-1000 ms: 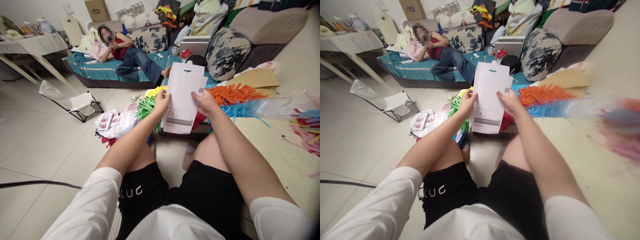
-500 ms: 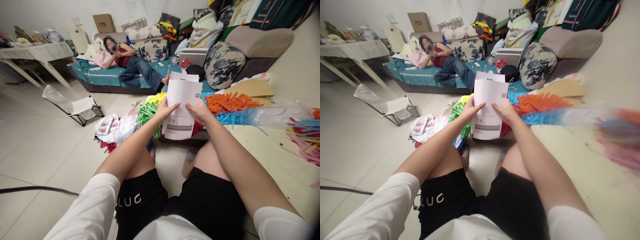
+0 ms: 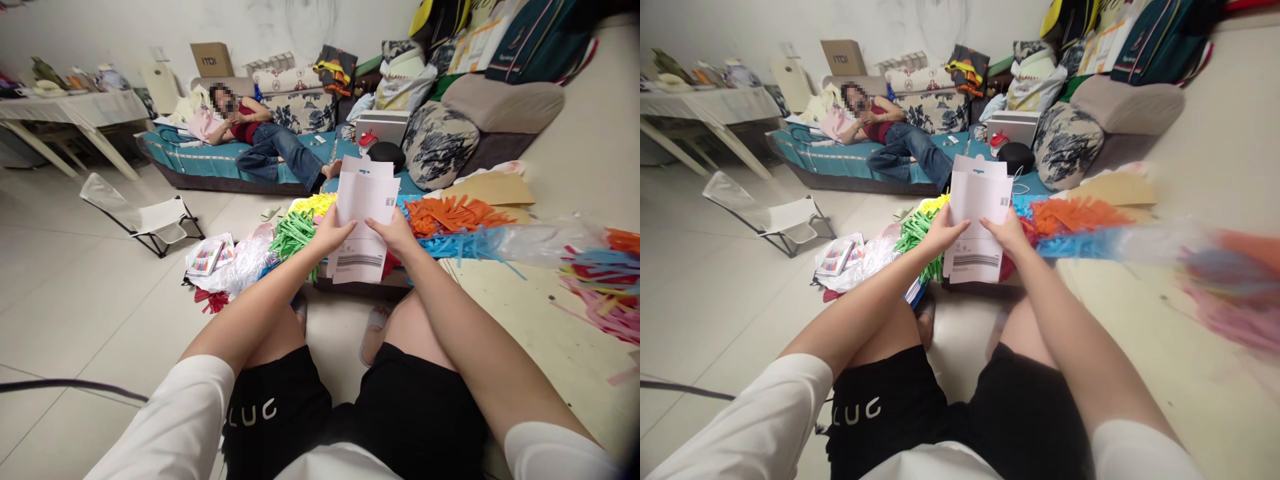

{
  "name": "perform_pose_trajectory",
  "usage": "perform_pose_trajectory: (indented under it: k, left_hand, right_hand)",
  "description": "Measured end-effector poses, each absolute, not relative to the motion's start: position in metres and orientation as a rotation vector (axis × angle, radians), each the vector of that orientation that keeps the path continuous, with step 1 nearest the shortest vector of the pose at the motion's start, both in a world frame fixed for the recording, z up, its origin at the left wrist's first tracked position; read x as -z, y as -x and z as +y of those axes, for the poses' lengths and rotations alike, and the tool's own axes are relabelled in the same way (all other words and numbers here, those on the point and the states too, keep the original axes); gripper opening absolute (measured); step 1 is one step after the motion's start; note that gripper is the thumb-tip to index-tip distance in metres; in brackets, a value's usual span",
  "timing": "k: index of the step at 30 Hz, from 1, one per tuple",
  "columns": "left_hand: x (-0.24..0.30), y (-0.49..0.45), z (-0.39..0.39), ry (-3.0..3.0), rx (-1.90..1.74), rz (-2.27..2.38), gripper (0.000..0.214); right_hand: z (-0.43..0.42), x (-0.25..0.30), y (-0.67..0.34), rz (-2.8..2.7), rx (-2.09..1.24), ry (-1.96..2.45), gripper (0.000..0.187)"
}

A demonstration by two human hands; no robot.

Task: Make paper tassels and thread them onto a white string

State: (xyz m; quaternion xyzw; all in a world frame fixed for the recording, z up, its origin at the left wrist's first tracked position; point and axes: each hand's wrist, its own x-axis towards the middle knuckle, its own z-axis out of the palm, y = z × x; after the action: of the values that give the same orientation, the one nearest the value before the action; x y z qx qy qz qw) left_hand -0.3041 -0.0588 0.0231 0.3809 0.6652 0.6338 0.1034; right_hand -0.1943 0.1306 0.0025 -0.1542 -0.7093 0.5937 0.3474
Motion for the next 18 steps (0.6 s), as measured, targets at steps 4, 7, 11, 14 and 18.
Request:
perform_pose_trajectory:
  k: [4, 7, 11, 14, 18]
  left_hand:
    - [-0.025, 0.297, -0.059, -1.053, -1.903, 2.007, 0.057]
    - [-0.026, 0.295, -0.061, -1.007, -1.949, 1.992, 0.058]
    - [-0.024, 0.297, -0.061, -1.001, -2.023, 1.859, 0.064]
    - [-0.021, 0.301, -0.060, -1.029, -2.016, 1.842, 0.071]
    - [-0.018, 0.304, -0.059, -1.067, -2.032, 1.828, 0.076]
  right_hand:
    - [0.130, 0.001, 0.197, -1.863, -1.538, 0.395, 0.095]
    - [0.130, 0.000, 0.197, -1.823, -1.541, 0.394, 0.096]
    - [0.132, -0.004, 0.194, -1.773, -1.631, 0.368, 0.104]
    - [0.132, -0.008, 0.192, -1.763, -1.659, 0.340, 0.105]
    - [0.129, -0.013, 0.189, -1.753, -1.662, 0.334, 0.106]
